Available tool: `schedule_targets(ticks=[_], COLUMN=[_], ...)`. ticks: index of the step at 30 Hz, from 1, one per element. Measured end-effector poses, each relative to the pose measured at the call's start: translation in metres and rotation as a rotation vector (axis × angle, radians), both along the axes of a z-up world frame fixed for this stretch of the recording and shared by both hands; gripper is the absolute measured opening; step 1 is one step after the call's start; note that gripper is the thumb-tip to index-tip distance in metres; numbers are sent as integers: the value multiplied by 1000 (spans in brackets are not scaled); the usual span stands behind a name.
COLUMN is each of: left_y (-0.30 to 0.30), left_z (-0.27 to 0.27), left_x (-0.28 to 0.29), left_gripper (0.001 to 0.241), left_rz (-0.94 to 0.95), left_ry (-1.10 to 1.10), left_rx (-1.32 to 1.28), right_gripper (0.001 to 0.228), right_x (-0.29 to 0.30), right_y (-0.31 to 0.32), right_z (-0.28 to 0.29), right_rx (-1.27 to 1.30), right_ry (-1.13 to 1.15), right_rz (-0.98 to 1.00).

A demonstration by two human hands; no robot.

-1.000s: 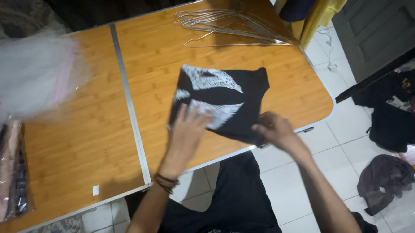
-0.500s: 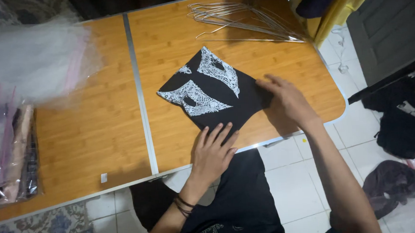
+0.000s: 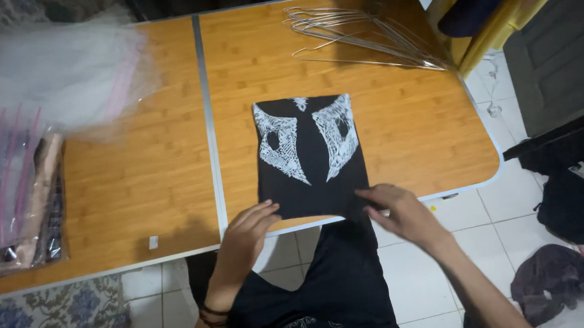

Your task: The person removes a black t-shirt from a hanger and lays it on a low wooden table. They fold the t-shirt neatly by hand, aligning the sleeves and hem, then place the folded garment into a clear plastic bag.

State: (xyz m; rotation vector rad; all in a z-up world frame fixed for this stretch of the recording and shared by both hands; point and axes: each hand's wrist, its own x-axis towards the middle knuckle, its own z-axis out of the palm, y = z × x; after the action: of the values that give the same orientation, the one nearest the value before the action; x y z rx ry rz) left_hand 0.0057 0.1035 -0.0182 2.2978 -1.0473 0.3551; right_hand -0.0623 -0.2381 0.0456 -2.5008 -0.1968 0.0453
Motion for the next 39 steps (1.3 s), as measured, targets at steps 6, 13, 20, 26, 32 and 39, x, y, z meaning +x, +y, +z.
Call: schedule_targets(ticks=[6,13,20,26,32,39], left_y=[8,15,33,41,54,40], left_z=[35,37,13,12,13,25], left_x=[-8,-7,-16,-24,-24,-16], left_gripper=[24,25,30,31,33,24], left_rz=[36,15,-35,-69,-109,-213], left_ry=[25,-22,-68,-134,-119,-195], left_rx=[-34,-67,40,33,80,-443], right_gripper=[55,52,45,49,46,46], right_x=[-13,-19,-28,-33,-25,-3], right_y=[17,11,13,19,26,49], right_z=[0,-35,-43,-50,-60,-30], right_rx=[-156,-302,-264,-175,-27,436], right_ry=[-203,-525,-623,-687,-818,-1031], right_rz=[80,128,184,176,125,123])
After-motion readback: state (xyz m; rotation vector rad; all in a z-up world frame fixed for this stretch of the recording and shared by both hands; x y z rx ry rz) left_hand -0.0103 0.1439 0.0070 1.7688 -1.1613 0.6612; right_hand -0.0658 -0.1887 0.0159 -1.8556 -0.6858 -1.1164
